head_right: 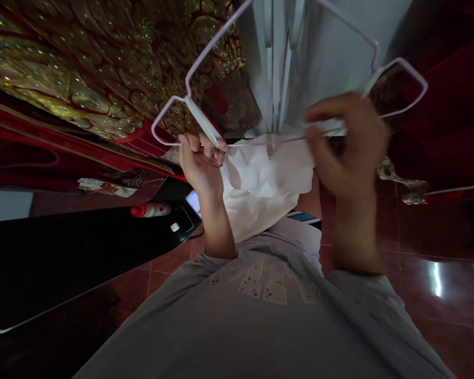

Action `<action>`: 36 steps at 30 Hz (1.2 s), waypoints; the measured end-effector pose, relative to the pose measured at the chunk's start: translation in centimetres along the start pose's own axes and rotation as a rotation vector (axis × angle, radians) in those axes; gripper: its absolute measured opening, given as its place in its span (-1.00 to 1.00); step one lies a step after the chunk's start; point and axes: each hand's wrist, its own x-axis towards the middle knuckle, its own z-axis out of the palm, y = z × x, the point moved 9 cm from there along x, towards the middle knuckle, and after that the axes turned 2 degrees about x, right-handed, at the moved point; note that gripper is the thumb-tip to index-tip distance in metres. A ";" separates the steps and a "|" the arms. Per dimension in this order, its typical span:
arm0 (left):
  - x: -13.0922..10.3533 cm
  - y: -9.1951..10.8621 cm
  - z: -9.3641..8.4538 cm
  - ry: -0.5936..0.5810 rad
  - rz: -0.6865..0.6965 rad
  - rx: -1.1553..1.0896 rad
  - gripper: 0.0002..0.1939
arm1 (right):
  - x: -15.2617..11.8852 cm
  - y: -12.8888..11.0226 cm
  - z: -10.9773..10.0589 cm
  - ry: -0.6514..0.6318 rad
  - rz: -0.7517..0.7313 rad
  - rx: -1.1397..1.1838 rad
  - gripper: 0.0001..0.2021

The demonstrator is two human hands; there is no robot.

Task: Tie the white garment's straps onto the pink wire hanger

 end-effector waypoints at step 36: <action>-0.8 7.2 -3.2 0.205 0.301 0.346 -0.69 | -3.0 -0.6 5.1 0.093 -0.085 -0.009 -0.76</action>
